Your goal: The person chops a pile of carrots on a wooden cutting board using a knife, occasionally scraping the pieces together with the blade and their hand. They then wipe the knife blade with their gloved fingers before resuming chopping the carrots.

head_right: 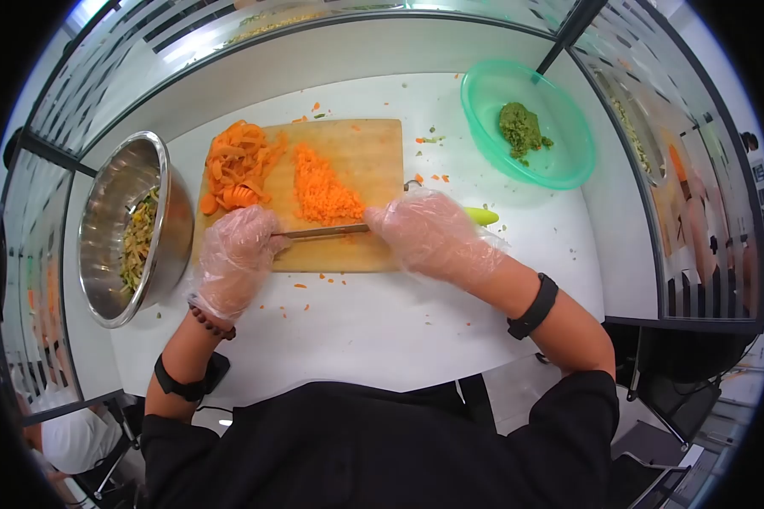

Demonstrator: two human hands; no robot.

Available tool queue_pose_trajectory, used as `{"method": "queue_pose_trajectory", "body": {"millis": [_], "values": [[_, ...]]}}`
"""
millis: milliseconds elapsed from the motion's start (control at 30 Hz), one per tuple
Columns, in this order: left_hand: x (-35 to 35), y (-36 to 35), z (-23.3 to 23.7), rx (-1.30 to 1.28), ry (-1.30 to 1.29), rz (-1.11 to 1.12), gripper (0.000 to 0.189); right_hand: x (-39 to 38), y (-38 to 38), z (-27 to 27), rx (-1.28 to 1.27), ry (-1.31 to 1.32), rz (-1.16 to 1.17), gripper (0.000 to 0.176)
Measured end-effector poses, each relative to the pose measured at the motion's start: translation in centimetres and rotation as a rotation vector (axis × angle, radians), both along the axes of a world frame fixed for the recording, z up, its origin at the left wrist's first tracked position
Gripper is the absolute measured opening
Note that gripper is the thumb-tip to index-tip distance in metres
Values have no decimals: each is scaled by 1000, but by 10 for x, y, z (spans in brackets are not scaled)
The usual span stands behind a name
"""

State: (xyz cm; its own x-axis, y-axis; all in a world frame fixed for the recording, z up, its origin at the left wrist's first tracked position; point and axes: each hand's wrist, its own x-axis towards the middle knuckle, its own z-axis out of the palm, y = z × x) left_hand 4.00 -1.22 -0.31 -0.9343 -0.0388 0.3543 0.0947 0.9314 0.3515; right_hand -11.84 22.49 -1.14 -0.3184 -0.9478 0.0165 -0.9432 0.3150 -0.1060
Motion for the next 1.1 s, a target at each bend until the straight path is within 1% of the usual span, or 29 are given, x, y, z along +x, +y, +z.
{"method": "queue_pose_trajectory", "body": {"millis": [67,167,233,300,400,500,567,700,800,867,933,1000,1100], "values": [[-2,-4,-9,-6,33,-13,18,-3,-2,5,21,0,-2,14],[-5,-6,4,-1,62,-34,19,-8,-6,8,12,45,0,16],[-7,-8,-10,-1,60,-12,19,-8,-8,5,25,57,-3,17],[-10,-11,-12,-1,71,-1,19,-11,-14,5,46,62,-24,18],[-12,-13,-10,2,85,11,18,-12,-15,15,-42,78,-11,20],[-14,-13,-15,-24,87,36,16,-18,-19,0,-67,59,7,21],[-15,-14,-15,-42,60,46,15,-19,-17,8,-32,51,-29,23],[-18,-10,-7,10,127,61,15,-13,-24,31,40,-17,-138,25],[-19,-6,-14,-8,113,87,16,-19,-26,14,7,-79,-180,24],[-19,-8,-8,-48,106,85,16,-23,-26,14,-19,68,-93,19],[-21,-10,-1,-28,124,80,15,-25,-25,10,-40,199,-29,12],[-23,-10,-4,-25,131,77,15,-28,-23,-1,-57,325,22,11],[-23,-10,-6,-25,35,94,16,-33,-23,-11,-107,368,79,11]]}}
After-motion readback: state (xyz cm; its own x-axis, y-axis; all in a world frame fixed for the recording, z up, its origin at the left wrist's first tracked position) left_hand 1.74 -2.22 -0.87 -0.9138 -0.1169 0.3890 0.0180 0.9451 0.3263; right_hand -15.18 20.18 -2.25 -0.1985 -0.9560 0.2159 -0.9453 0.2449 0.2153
